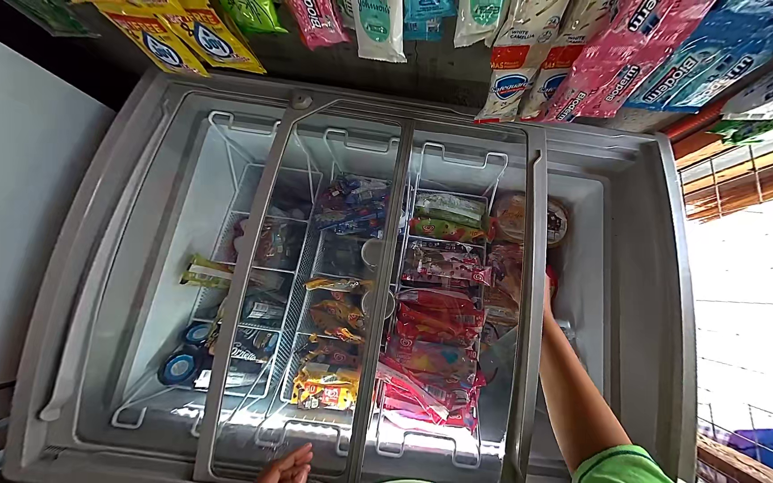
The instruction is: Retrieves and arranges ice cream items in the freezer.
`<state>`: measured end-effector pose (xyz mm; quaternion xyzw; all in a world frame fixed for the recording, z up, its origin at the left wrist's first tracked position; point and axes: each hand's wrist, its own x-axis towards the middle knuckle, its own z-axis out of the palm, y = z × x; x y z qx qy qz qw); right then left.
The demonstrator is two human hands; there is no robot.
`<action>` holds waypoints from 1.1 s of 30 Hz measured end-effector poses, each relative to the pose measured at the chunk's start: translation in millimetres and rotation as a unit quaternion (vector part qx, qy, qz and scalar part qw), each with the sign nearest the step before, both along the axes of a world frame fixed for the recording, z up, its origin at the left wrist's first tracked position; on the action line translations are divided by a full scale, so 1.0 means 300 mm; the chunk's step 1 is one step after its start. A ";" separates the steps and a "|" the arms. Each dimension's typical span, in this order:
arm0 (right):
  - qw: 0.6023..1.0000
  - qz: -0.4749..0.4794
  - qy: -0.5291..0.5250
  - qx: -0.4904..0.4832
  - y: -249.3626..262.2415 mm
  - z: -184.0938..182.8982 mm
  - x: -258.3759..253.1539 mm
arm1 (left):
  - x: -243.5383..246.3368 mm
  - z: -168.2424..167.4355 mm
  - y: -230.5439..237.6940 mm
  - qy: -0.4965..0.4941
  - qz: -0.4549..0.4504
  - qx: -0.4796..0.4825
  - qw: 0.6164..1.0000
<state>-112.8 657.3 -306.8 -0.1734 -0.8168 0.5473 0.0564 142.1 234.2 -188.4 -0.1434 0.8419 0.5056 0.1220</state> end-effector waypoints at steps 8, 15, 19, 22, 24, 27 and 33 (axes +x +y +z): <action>0.990 -0.042 0.118 0.069 0.012 0.310 0.234 | -0.110 0.010 -0.127 0.113 0.037 -0.127 0.985; 0.952 0.014 0.040 0.304 -0.166 0.357 0.361 | -0.280 0.010 -0.212 0.132 0.065 -0.221 0.964; 0.947 0.001 0.035 0.320 -0.177 0.347 0.386 | -0.330 0.008 -0.234 0.133 0.031 -0.223 0.965; 0.944 -0.025 0.025 0.329 -0.185 0.353 0.388 | -0.346 0.011 -0.232 0.140 -0.013 -0.174 0.975; 0.943 -0.043 0.010 0.331 -0.193 0.367 0.386 | -0.346 0.007 -0.223 0.144 -0.033 -0.151 0.977; 0.941 -0.077 -0.029 0.328 -0.182 0.388 0.388 | -0.340 0.008 -0.242 0.175 -0.037 -0.174 0.968; 0.921 -0.160 -0.122 0.333 -0.070 0.431 0.399 | -0.339 0.001 -0.358 0.212 -0.027 -0.184 0.959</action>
